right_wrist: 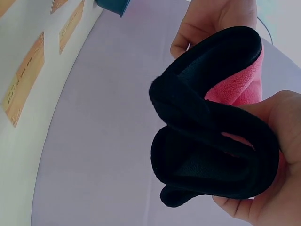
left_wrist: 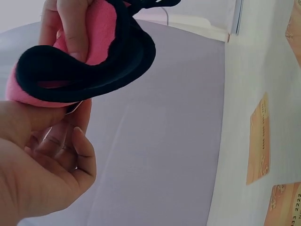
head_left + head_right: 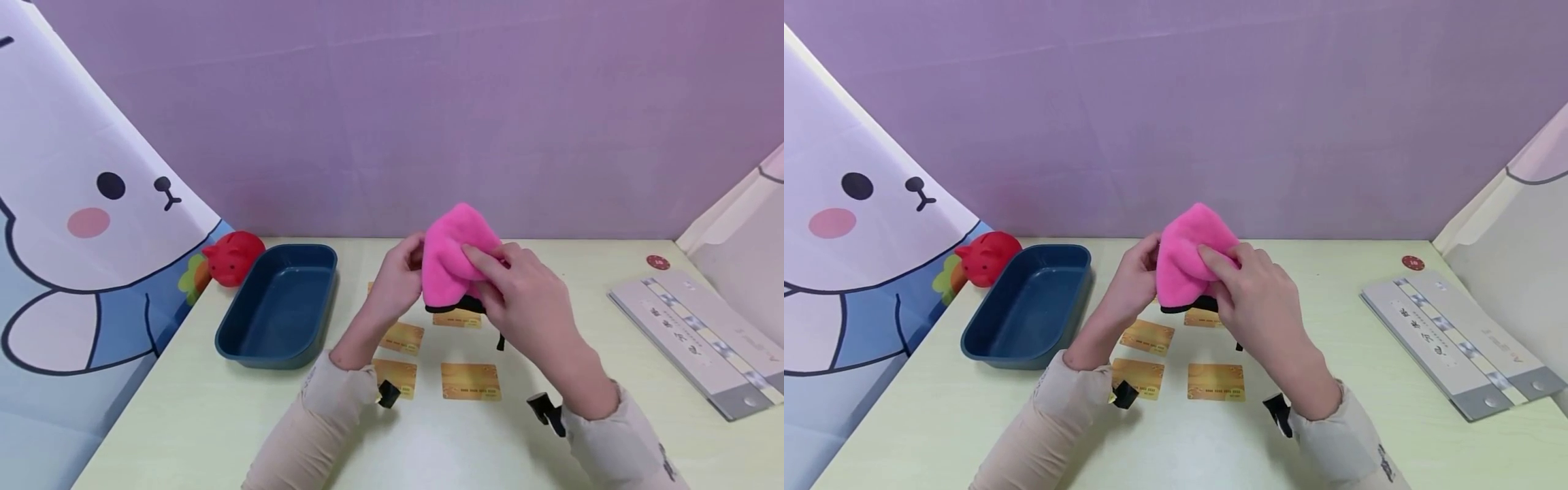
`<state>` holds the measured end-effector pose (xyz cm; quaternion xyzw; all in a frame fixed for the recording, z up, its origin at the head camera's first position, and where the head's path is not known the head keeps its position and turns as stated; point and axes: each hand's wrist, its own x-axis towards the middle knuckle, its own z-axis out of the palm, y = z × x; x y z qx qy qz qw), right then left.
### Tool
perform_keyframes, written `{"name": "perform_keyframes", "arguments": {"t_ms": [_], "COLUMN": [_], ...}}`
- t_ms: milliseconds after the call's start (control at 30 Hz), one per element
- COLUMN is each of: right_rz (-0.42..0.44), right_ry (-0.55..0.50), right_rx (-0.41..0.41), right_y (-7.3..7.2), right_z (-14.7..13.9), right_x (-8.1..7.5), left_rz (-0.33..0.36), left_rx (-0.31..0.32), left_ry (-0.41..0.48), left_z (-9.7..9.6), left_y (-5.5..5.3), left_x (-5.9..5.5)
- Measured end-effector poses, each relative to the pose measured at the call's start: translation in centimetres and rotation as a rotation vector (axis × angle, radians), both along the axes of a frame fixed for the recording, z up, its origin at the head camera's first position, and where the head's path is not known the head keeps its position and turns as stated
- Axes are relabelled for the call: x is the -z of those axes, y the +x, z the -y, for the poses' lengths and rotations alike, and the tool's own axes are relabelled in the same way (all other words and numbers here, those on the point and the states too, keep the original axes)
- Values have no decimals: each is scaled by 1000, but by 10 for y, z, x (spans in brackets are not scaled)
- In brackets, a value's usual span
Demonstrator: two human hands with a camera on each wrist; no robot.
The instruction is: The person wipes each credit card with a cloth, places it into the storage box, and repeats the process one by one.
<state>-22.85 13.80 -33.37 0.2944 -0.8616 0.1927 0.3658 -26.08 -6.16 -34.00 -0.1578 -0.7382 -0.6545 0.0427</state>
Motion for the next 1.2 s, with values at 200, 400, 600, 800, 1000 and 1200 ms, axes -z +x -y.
{"name": "perform_keyframes", "arguments": {"t_ms": [200,400,600,800,1000,1200], "right_rz": [44,78,133,173,188,164], "right_ry": [-10,-50,-108,-162,-168,-180], "right_rx": [76,142,239,293,292,278], "right_y": [-5,-14,-21,-24,-24,-24], "right_z": [-10,-25,-43,-58,-55,-53], "right_x": [-3,-5,-8,-13,-17,-17], "left_rz": [29,41,55,68,45,65], "left_rx": [-13,-4,-11,-33,-92,-223], "left_ry": [-41,-21,-5,47,99,23], "left_z": [4,14,28,41,58,108], "left_y": [-2,-4,-4,-5,-1,-2], "left_x": [-1,-4,-6,-12,-26,-51]}}
